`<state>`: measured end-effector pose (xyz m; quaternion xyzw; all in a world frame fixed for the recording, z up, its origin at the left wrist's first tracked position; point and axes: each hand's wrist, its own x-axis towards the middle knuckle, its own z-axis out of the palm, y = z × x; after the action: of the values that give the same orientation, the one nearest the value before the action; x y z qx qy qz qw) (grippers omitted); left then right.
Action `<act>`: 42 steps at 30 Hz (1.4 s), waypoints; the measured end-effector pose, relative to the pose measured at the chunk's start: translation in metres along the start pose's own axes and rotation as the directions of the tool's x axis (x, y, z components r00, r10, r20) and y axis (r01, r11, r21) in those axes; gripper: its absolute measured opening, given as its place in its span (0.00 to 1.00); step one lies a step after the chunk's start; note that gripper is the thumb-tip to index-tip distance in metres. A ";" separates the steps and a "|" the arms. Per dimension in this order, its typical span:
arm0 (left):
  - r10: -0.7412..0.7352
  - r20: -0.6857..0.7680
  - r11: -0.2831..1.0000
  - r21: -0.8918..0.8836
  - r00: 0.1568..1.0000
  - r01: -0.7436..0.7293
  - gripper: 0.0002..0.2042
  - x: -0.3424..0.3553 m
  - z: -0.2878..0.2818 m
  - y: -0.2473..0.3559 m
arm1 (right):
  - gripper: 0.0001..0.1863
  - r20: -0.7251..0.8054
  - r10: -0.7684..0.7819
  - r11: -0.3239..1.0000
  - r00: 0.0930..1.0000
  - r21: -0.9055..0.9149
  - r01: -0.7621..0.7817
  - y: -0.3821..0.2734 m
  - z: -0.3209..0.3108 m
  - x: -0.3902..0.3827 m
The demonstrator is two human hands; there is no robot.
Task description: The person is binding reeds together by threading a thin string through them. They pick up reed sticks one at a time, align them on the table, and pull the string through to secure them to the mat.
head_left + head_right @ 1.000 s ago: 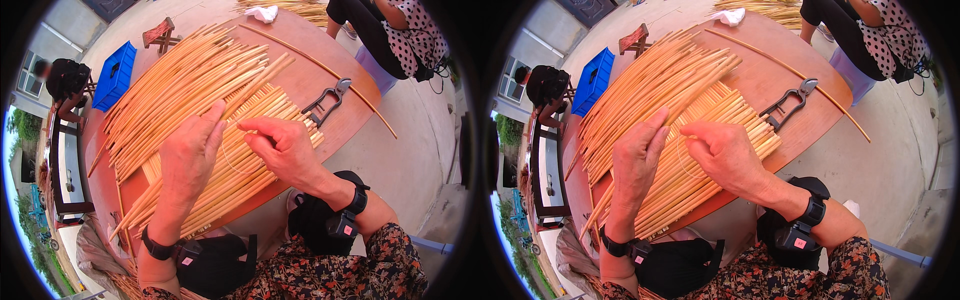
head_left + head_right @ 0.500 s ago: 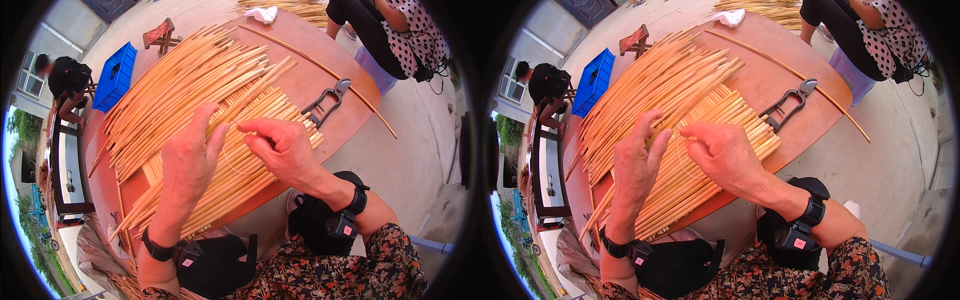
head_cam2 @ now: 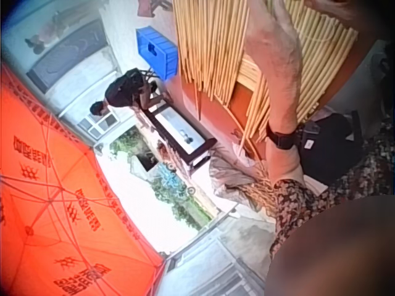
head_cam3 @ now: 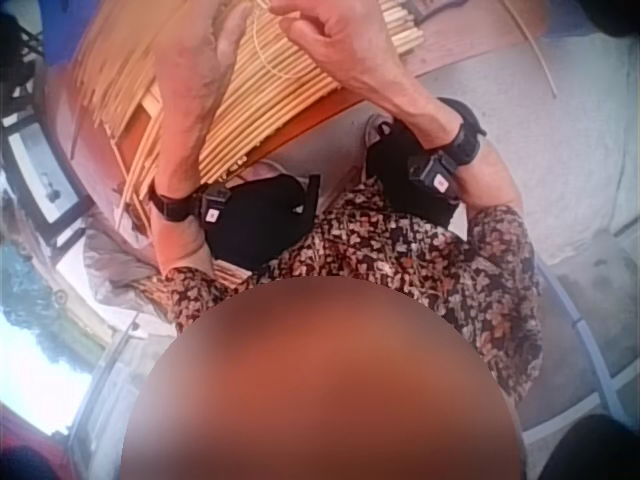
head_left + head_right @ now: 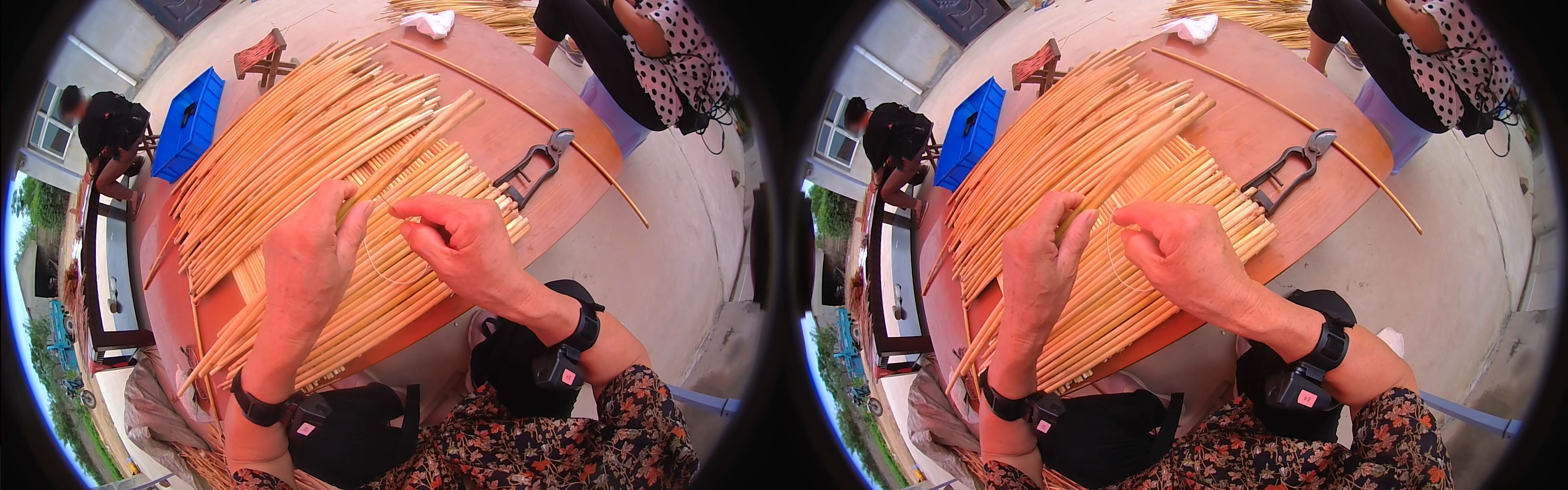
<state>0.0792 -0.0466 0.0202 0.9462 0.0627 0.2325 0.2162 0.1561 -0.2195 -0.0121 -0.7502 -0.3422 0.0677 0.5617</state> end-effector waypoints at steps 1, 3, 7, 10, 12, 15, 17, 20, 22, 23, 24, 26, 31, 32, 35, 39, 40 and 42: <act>-0.004 0.001 1.000 -0.001 1.000 0.004 0.08 0.000 0.000 0.000 | 0.10 0.009 0.011 1.000 1.000 0.001 -0.011 0.000 0.000 0.000; 0.002 -0.001 1.000 -0.001 1.000 -0.002 0.08 0.000 -0.001 0.000 | 0.10 0.012 0.014 1.000 1.000 0.004 -0.014 0.000 0.000 0.000; -0.002 0.005 1.000 -0.003 1.000 0.002 0.08 0.000 -0.002 0.002 | 0.10 -0.003 -0.009 1.000 1.000 0.007 0.009 0.001 0.001 0.001; -0.012 0.013 1.000 -0.006 1.000 0.012 0.08 0.000 -0.002 0.002 | 0.10 -0.006 -0.004 1.000 1.000 0.010 0.004 0.000 0.002 0.000; 0.003 0.011 1.000 0.006 1.000 -0.003 0.08 0.000 -0.002 0.002 | 0.10 -0.014 -0.005 1.000 1.000 0.017 0.005 0.000 0.002 -0.001; 0.032 0.006 0.999 0.026 0.999 -0.032 0.08 0.000 -0.002 0.002 | 0.09 -0.035 -0.024 0.999 0.999 0.028 0.025 0.001 0.002 -0.001; 0.046 0.002 0.998 0.032 0.999 -0.046 0.08 0.000 -0.001 0.003 | 0.09 -0.044 -0.038 0.999 0.998 0.038 0.040 0.001 0.003 -0.001; 0.056 -0.003 0.998 0.033 0.998 -0.056 0.07 0.000 0.000 0.004 | 0.08 -0.046 -0.073 0.997 0.996 -0.014 0.073 0.002 0.003 0.000; 0.063 -0.006 0.997 0.038 0.998 -0.063 0.07 -0.001 0.000 0.005 | 0.08 -0.026 -0.011 0.999 1.000 0.043 0.012 0.001 0.002 -0.002; 0.062 0.004 0.997 0.044 0.998 -0.062 0.07 -0.001 0.000 0.006 | 0.08 -0.013 0.028 0.998 1.000 0.063 -0.027 0.001 0.002 -0.003; 0.061 0.014 0.997 0.049 0.998 -0.062 0.07 -0.002 0.001 0.007 | 0.08 -0.015 0.027 0.997 1.000 0.071 -0.026 0.000 0.001 -0.003; 0.068 0.015 0.996 0.051 0.998 -0.068 0.07 -0.002 0.001 0.009 | 0.08 -0.018 0.027 0.996 0.999 0.086 -0.026 0.000 0.001 -0.003; 0.072 -0.024 0.997 0.035 0.997 -0.071 0.07 -0.001 -0.002 0.011 | 0.08 -0.074 -0.081 0.995 0.994 0.059 0.086 0.002 0.002 0.000; 0.056 -0.019 0.998 0.019 0.998 -0.056 0.07 -0.001 -0.004 0.012 | 0.08 -0.071 -0.094 0.993 0.993 0.061 0.098 0.002 0.002 0.000; 0.026 -0.002 1.000 -0.003 1.000 -0.026 0.08 -0.002 -0.009 0.014 | 0.08 -0.071 -0.135 0.989 0.988 0.042 0.138 0.003 0.000 0.000; 0.070 -0.038 0.997 0.031 0.997 -0.069 0.07 -0.001 -0.009 0.016 | 0.09 -0.082 -0.141 0.988 0.987 0.052 0.145 0.002 0.000 0.000; 0.090 -0.056 0.995 0.043 0.994 -0.087 0.07 0.000 -0.008 0.016 | 0.08 -0.089 -0.143 0.988 0.986 0.053 0.148 0.001 0.000 -0.001; 0.091 -0.056 0.994 0.063 0.994 -0.087 0.07 -0.001 -0.009 0.017 | 0.08 -0.091 -0.119 0.989 0.989 0.075 0.126 0.000 0.001 -0.001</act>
<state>0.0742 -0.0582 0.0341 0.9468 0.0339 0.2677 0.1751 0.1545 -0.2189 -0.0127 -0.7069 -0.3601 0.0144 0.6086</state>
